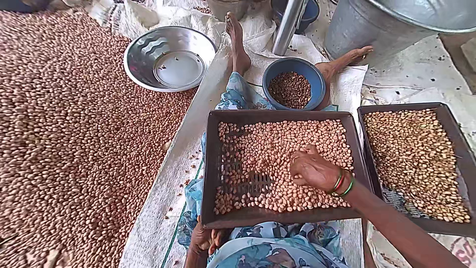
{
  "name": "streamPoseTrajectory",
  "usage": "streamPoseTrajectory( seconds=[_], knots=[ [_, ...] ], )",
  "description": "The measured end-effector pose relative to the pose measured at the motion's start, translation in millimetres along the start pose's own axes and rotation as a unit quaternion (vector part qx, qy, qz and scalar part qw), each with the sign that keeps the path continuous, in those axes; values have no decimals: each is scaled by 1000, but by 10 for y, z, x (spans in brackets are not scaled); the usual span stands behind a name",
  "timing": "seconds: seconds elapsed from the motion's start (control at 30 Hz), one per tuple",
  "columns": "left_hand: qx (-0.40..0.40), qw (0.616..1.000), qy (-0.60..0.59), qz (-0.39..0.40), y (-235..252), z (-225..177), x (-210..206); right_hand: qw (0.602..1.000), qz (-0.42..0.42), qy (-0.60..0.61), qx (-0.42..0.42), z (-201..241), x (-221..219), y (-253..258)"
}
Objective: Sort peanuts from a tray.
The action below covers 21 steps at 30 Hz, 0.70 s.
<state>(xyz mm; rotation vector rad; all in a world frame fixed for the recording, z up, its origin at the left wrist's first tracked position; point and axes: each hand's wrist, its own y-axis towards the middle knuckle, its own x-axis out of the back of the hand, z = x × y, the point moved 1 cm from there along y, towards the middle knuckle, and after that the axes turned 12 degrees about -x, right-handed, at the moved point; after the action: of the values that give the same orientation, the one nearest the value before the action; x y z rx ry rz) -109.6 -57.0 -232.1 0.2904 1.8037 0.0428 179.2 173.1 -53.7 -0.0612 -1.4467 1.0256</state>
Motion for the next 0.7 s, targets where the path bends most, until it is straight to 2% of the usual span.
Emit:
streamPoseTrajectory(
  seconds=[0.1,0.17,0.2,0.37,0.5,0.7],
  knots=[
    [15,1000,-16,7,-13,10,67,978,-206,37,-25,-478,92,-351],
    [14,1000,-18,10,3,5,44,964,-260,46,-41,-618,83,-514],
    [10,1000,-19,8,11,-4,21,966,-248,51,-55,-644,56,-571],
    [5,1000,-9,2,21,-9,-21,985,-46,117,-116,-527,-155,-649],
    [-5,1000,0,-25,5,-5,-51,986,-8,146,-81,-358,-385,-640],
    [12,1000,-10,-13,4,-26,-41,982,69,154,-81,-162,-490,-585]
  ],
)
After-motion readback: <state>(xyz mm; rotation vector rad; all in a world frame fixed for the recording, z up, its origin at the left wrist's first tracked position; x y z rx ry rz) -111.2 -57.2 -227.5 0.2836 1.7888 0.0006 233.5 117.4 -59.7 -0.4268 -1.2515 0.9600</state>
